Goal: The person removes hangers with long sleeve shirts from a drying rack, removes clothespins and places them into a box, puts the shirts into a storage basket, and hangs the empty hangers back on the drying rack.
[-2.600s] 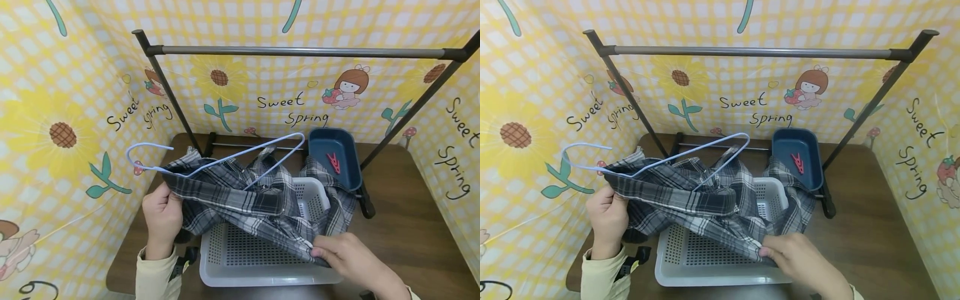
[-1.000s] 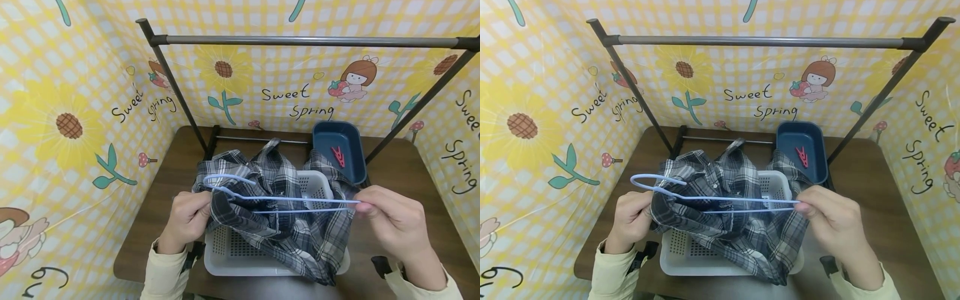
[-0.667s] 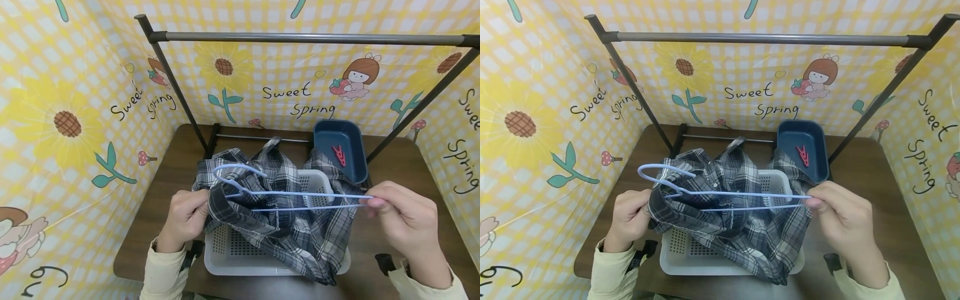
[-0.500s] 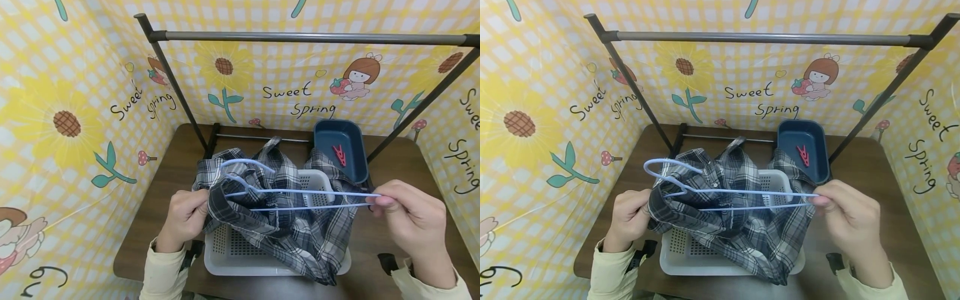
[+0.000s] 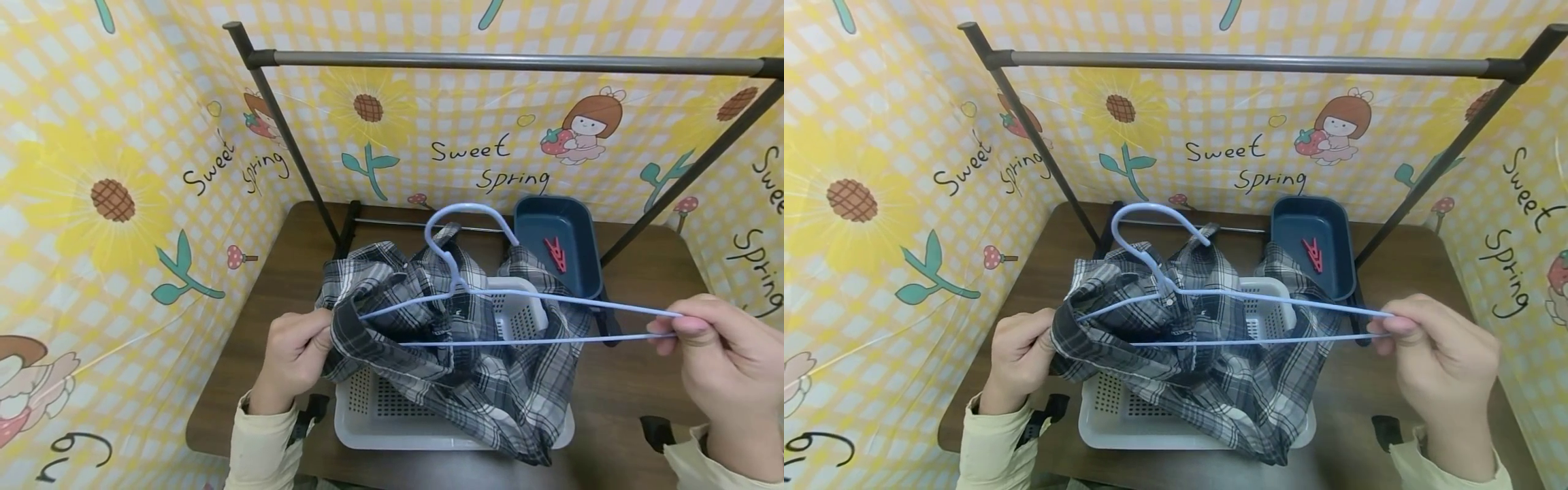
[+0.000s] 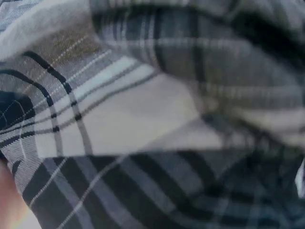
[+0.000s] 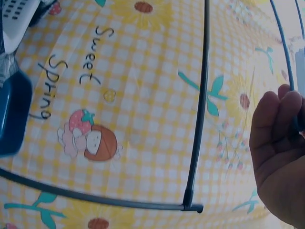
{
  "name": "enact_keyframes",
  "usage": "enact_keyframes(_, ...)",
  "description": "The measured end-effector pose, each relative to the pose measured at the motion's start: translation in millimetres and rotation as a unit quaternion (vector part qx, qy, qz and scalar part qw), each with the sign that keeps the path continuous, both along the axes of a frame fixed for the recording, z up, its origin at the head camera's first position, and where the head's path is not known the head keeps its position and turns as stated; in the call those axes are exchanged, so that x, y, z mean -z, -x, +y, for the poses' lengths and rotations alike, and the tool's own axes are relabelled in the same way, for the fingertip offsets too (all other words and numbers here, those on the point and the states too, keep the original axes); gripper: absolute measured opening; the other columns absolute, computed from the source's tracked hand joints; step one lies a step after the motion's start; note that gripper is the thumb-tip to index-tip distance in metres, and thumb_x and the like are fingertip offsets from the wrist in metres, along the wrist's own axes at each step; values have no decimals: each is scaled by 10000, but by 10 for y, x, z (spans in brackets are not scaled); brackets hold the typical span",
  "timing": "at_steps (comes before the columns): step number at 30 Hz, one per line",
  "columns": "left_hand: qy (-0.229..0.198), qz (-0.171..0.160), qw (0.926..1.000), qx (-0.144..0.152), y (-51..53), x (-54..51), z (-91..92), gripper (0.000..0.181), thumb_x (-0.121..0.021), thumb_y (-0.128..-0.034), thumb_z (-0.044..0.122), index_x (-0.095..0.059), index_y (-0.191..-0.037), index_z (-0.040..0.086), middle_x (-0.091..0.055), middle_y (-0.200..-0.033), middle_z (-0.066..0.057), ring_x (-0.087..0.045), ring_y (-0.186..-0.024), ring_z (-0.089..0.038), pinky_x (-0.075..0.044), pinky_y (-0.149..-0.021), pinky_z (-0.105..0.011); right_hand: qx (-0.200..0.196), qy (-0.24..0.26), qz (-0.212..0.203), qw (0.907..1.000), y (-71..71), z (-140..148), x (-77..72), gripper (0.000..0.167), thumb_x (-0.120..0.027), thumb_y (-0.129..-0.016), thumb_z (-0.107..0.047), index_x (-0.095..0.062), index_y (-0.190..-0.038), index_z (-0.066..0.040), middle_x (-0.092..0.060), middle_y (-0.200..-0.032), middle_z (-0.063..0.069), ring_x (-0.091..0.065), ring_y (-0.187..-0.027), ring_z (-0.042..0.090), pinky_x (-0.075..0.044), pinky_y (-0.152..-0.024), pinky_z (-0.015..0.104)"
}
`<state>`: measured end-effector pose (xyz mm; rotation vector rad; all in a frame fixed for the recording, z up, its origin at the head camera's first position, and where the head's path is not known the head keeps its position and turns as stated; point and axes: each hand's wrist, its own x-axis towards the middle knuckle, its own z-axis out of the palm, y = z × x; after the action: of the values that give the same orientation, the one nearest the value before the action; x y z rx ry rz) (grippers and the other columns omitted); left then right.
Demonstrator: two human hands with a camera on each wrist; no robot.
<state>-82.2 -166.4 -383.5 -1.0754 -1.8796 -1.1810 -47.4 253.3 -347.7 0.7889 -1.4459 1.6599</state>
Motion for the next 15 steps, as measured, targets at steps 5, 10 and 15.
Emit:
enact_keyframes(5,-174,-48,9998,71,-6,2,9,385,-540,-1060,261,-589,-746,44,-479,-606,19,-420,-478,-78,-354,-438,-179,-296,177,-157,9993,-19,67,35,284,-699,-900,61,-547,-793,277,-685,-746,171,-625,-629,99,-483,-594,129)
enact_keyframes(10,-319,-174,9993,60,-12,10,84,383,-544,-1054,276,-587,-750,48,-476,-608,19,-405,-473,-68,-325,-434,-165,211,-91,-902,9957,-51,138,76,206,-650,-920,117,-560,-851,290,-706,-801,128,-624,-599,87,-488,-583,130)
enact_keyframes(15,-374,-303,9988,-136,-3,5,184,367,-545,-1054,268,-590,-756,57,-446,-591,32,-348,-448,-53,-280,-424,-150,2535,-1449,-3008,9079,-156,139,2,299,-618,-968,57,-626,-1267,60,-651,-1016,-71,-545,-521,-2,-421,-502,112)
